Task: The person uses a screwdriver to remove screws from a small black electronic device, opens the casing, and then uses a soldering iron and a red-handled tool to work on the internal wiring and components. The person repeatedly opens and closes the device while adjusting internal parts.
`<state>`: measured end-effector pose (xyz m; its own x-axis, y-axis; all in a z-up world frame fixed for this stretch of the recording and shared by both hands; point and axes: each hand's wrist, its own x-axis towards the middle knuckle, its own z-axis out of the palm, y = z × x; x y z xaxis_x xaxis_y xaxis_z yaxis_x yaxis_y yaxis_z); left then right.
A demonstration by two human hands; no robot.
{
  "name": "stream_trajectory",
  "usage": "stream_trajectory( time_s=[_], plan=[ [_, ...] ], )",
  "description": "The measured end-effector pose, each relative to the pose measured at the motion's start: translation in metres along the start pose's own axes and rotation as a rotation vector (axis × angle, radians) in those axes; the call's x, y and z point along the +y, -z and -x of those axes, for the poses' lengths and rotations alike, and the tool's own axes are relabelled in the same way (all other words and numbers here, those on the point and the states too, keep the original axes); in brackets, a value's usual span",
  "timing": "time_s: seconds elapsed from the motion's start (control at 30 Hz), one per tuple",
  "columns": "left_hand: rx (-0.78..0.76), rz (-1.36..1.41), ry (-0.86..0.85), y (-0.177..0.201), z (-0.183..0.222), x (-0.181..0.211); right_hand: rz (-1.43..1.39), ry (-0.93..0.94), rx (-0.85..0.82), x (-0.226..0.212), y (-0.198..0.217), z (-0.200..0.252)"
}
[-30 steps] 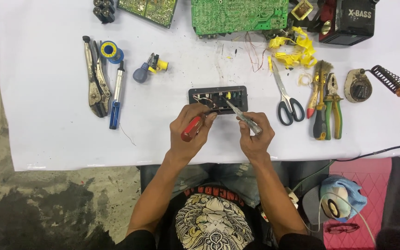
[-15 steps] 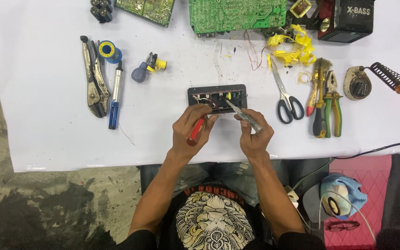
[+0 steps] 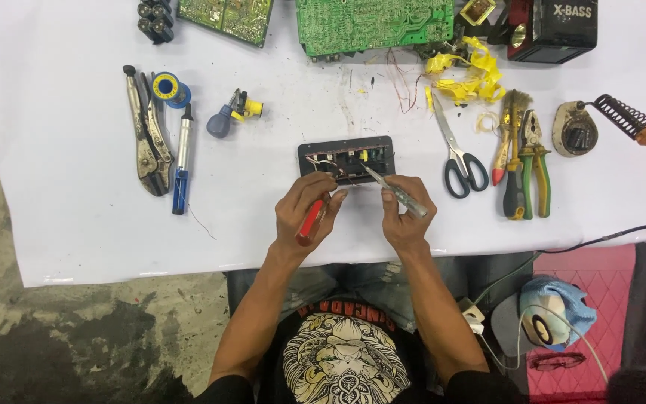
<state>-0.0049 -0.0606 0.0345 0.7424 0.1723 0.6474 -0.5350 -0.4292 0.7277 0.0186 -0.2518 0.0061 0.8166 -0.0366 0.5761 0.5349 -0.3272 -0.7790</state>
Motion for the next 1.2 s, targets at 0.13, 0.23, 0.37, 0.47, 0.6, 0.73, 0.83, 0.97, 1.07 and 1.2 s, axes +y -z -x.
stream_trajectory(
  time_s=[0.13, 0.23, 0.37, 0.47, 0.6, 0.73, 0.83, 0.97, 1.07, 1.2],
  plan=[
    [0.03, 0.006, -0.035, -0.005, 0.007, -0.012, -0.089, 0.037, 0.032, 0.019, -0.002, 0.009],
    [0.133, -0.016, -0.179, -0.009, 0.012, -0.024, -0.191, 0.159, 0.158, 0.028, -0.001, 0.009],
    [0.211, 0.012, -0.268, -0.015, 0.019, -0.033, -0.11, 0.116, 0.148, 0.025, -0.005, 0.004],
    [0.212, 0.02, -0.295, -0.016, 0.025, -0.034, -0.04, 0.125, 0.155, 0.02, -0.005, 0.0],
    [0.26, -0.012, -0.356, -0.017, 0.022, -0.032, -0.065, 0.098, 0.137, 0.035, -0.006, 0.012],
    [0.269, -0.026, -0.386, -0.017, 0.028, -0.036, -0.074, 0.087, 0.177, 0.03, -0.006, 0.008],
    [0.267, -0.008, -0.423, -0.014, 0.032, -0.037, -0.074, 0.066, 0.166, 0.035, -0.005, 0.011],
    [0.26, -0.034, -0.446, -0.016, 0.038, -0.041, -0.081, 0.084, 0.171, 0.032, -0.004, 0.011],
    [0.259, -0.036, -0.453, -0.019, 0.033, -0.038, -0.056, 0.093, 0.156, 0.027, -0.006, 0.008],
    [0.258, -0.049, -0.464, -0.02, 0.036, -0.038, -0.052, 0.108, 0.165, 0.029, -0.006, 0.005]
  ],
)
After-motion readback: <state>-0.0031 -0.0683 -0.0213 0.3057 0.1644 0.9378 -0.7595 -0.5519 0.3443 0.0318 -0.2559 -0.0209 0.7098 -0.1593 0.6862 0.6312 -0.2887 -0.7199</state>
